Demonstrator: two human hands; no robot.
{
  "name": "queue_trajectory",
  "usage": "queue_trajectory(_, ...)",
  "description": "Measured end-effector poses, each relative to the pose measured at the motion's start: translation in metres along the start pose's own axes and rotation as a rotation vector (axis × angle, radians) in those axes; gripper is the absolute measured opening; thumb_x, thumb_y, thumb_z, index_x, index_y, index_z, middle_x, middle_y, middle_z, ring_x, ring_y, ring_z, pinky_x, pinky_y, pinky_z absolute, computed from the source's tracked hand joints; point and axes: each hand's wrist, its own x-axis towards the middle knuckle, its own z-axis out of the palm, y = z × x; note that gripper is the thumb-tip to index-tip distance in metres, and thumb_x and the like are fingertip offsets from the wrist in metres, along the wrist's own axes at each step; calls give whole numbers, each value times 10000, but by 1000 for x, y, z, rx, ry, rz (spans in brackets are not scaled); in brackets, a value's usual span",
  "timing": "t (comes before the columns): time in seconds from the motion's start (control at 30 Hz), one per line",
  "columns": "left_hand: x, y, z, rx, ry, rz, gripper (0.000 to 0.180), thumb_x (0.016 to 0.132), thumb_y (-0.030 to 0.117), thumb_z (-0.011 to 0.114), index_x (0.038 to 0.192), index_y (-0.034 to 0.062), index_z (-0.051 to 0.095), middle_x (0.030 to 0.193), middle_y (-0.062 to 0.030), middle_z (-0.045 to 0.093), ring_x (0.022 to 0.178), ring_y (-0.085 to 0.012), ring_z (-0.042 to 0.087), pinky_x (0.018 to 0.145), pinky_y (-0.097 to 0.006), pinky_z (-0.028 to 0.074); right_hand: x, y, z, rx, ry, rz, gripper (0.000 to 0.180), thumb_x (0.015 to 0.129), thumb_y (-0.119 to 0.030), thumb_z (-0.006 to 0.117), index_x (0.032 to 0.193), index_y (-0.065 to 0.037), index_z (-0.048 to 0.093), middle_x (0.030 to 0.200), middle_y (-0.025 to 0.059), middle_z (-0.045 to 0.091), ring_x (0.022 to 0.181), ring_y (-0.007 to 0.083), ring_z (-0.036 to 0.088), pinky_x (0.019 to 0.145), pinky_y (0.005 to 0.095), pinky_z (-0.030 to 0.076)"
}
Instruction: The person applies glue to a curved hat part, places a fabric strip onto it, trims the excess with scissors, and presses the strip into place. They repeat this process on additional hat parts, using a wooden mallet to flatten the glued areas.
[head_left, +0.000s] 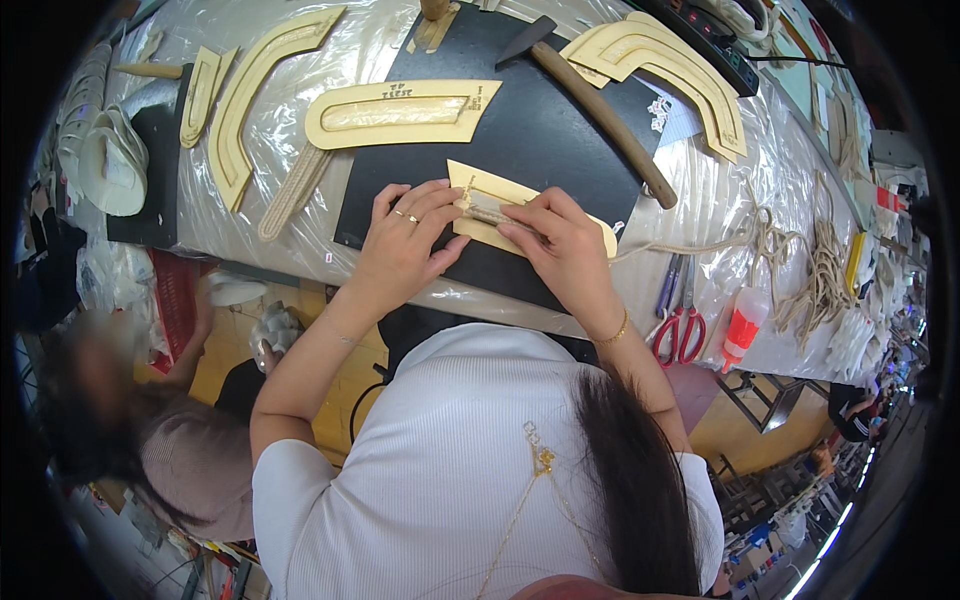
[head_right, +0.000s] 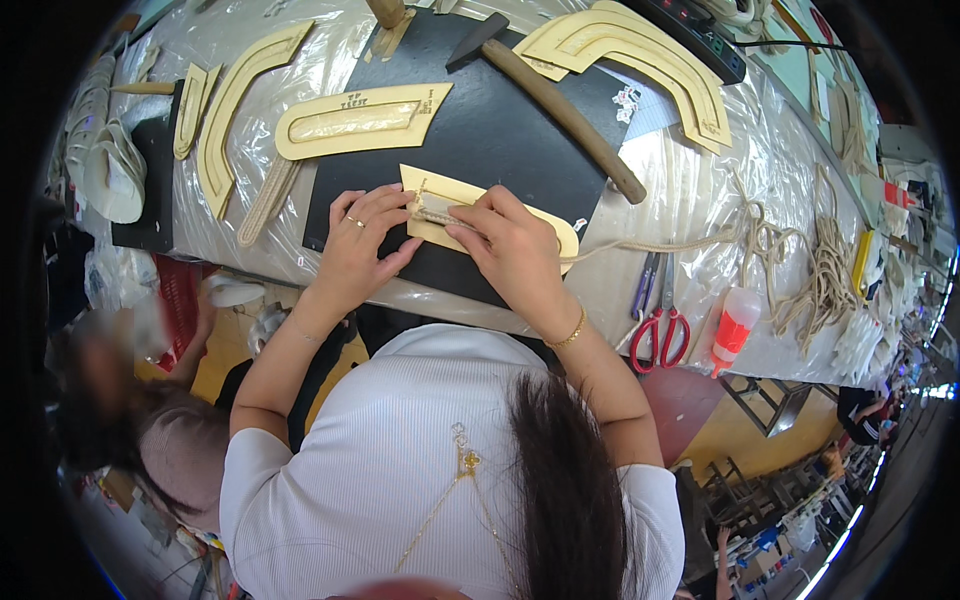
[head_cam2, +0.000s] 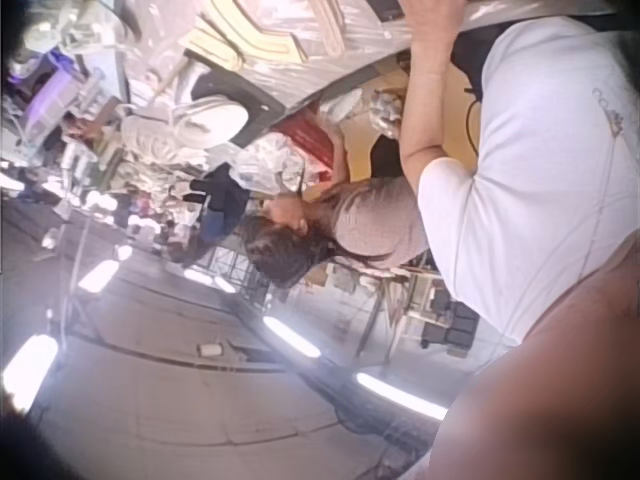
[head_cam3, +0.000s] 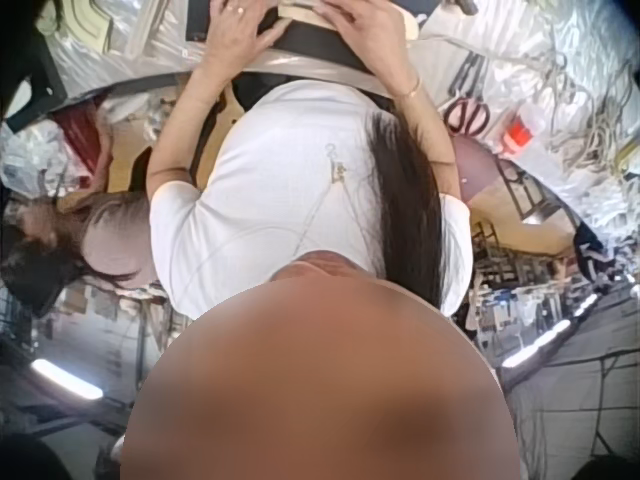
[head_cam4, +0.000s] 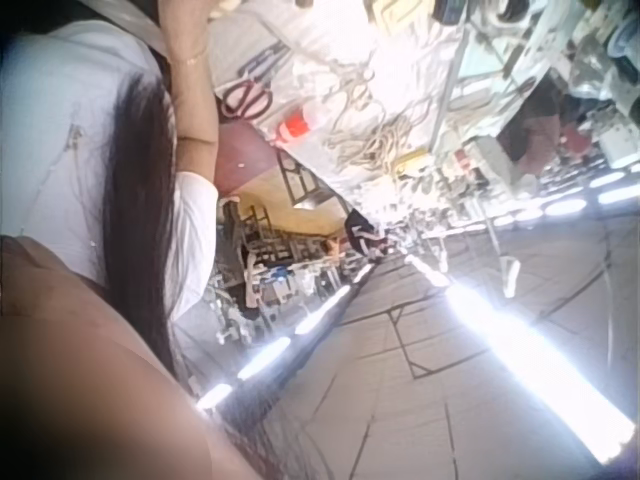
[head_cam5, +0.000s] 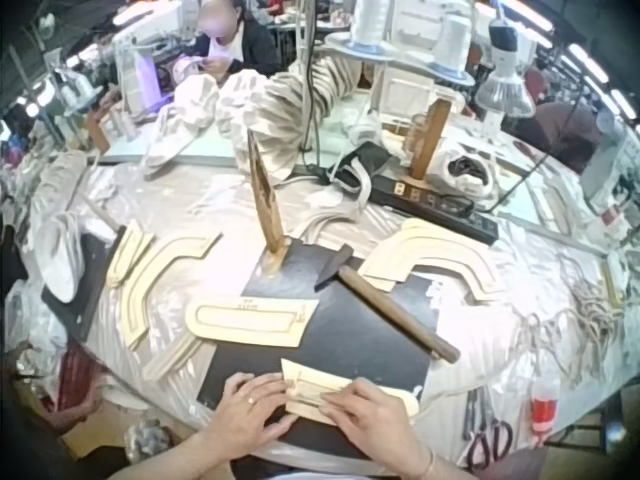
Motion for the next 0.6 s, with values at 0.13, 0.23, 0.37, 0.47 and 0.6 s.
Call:
queue_trajectory(0.13, -4, 0, 4, 32, 39, 15, 337, 773, 123, 788, 1060, 85, 616, 1235, -49, 643, 1224, -240, 569, 1015, -444, 396, 3, 3, 2, -97, -8, -15, 180, 816, -123, 773, 971, -45, 725, 827, 60, 613, 628, 194, 627, 580, 296, 507)
queue_trajectory(0.23, -4, 2, 4, 63, 24, 21, 353, 774, 124, 780, 1102, 101, 649, 1244, -52, 636, 1230, -243, 560, 1015, -449, 401, 4, 5, 3, -101, -16, -6, 149, 814, -132, 765, 925, -55, 702, 832, 55, 610, 640, 217, 643, 582, 317, 517)
queue_trajectory(0.37, -4, 4, 5, 128, -20, 54, 493, 756, 128, 770, 1234, 169, 656, 1246, -70, 611, 1229, -260, 536, 1011, -462, 397, 5, 5, 4, -111, 16, -20, 127, 805, -153, 760, 879, -83, 684, 824, 32, 592, 634, 218, 644, 566, 333, 506)
queue_trajectory(0.47, -5, 7, 7, 140, -43, 50, 527, 766, 125, 754, 1278, 193, 651, 1261, -93, 583, 1248, -279, 515, 1010, -473, 388, 3, 4, 4, -112, -7, 25, 133, 814, -138, 762, 893, -60, 689, 832, 50, 608, 661, 223, 657, 592, 323, 532)
queue_trajectory(0.6, -5, 8, 11, 181, -35, 57, 553, 757, 164, 746, 1298, 190, 637, 1243, -106, 586, 1239, -285, 508, 1000, -478, 389, 2, 3, 5, -120, -10, 34, 138, 819, -145, 763, 893, -54, 690, 833, 58, 610, 677, 225, 661, 608, 319, 543)
